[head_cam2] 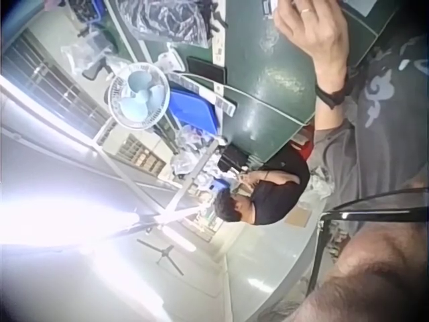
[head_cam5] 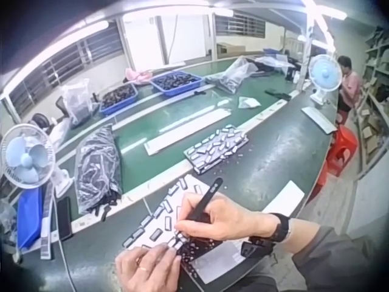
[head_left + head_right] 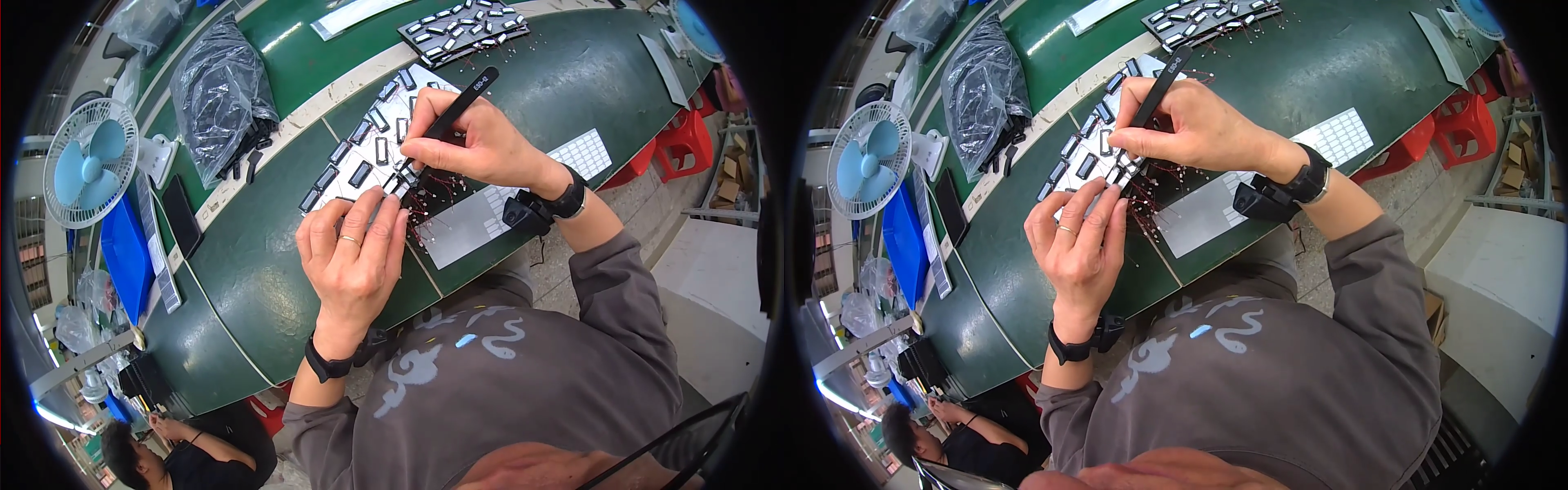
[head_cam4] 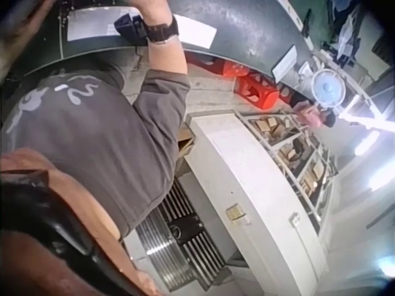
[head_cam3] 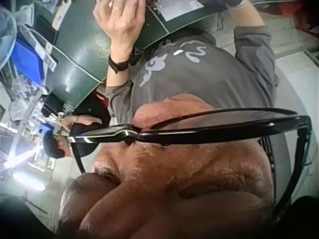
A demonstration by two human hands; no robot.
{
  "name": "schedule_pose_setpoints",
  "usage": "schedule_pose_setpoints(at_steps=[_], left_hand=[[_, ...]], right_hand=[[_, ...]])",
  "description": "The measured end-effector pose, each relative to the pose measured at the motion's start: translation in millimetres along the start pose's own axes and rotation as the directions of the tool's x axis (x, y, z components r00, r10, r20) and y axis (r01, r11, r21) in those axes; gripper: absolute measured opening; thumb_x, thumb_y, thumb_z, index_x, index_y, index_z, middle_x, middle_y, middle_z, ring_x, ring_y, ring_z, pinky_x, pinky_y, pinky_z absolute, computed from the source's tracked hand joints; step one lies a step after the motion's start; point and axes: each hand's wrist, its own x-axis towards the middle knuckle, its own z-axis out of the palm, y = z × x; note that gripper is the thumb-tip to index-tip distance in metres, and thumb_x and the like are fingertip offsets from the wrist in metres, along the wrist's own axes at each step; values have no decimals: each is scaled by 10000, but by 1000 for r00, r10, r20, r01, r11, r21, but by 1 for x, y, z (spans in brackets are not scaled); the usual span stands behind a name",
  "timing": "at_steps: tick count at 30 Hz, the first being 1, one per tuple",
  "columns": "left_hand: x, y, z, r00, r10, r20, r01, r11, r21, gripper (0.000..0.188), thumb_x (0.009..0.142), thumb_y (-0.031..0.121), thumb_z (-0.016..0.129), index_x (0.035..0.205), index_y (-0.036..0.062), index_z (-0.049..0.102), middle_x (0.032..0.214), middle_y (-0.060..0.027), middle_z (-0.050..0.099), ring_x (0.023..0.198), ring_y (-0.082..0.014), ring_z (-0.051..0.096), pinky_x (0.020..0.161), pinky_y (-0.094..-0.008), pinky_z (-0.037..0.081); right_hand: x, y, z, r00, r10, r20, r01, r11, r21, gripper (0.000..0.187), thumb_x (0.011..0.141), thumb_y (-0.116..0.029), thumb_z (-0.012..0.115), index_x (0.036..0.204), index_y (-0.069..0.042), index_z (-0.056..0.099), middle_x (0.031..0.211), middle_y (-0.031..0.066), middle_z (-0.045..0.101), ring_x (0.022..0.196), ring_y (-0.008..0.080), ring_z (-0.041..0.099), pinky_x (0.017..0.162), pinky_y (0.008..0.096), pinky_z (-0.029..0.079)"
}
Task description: The person uses tweezers to peel small white stickers from a sheet and applies them to the black components of an electronic assembly, occasionally reaching for a tool from a bag on a shelf to assist.
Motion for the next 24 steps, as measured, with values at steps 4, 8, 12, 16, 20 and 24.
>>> schedule_pose_setpoints(at_steps=[4,8,12,16,20,24], left_hand=[[0,-1,0,1000,7,-2,-7,1000,1,228,774,124,821,992,87,765,1068,-10,714,925,-213,610,872,-377,442],[0,0,0,1000,5,5,-5,1000,6,242,776,128,819,1006,77,761,1060,-15,712,936,-217,609,880,-383,445],[1,4,1,1000,-10,13,9,999,31,251,790,134,811,1028,73,760,1045,-20,711,947,-224,608,897,-391,447],[7,8,1,999,12,47,-16,997,78,254,807,143,802,1048,75,760,1040,-26,704,978,-230,606,913,-392,449],[7,13,-4,996,17,89,-27,994,109,271,830,162,788,1081,67,749,1077,-39,690,1017,-230,604,927,-386,449],[-8,32,-15,958,285,21,-285,958,-19,312,873,204,756,1139,47,716,1177,-65,659,1069,-248,592,945,-392,457]], right_hand=[[0,-1,1,1000,9,-16,-9,999,-48,136,954,-110,708,933,-26,603,843,11,613,754,70,618,651,223,467],[-1,0,2,999,24,-23,-26,996,-83,138,948,-108,713,930,-28,602,838,10,618,733,68,613,637,224,462],[-3,-2,3,1000,11,-26,-14,994,-110,145,943,-109,717,923,-29,597,838,11,622,727,69,612,632,225,459],[-13,-15,-7,990,-54,-133,35,990,-140,137,942,-96,708,916,-26,594,851,17,624,747,75,606,647,231,458],[-49,-20,-24,931,-158,-329,120,984,-133,116,940,-80,698,918,-26,598,875,22,623,771,79,587,679,244,454],[-106,-9,-32,961,54,-271,-85,991,-106,110,940,-78,695,913,-31,599,897,18,617,772,75,553,704,251,439]])
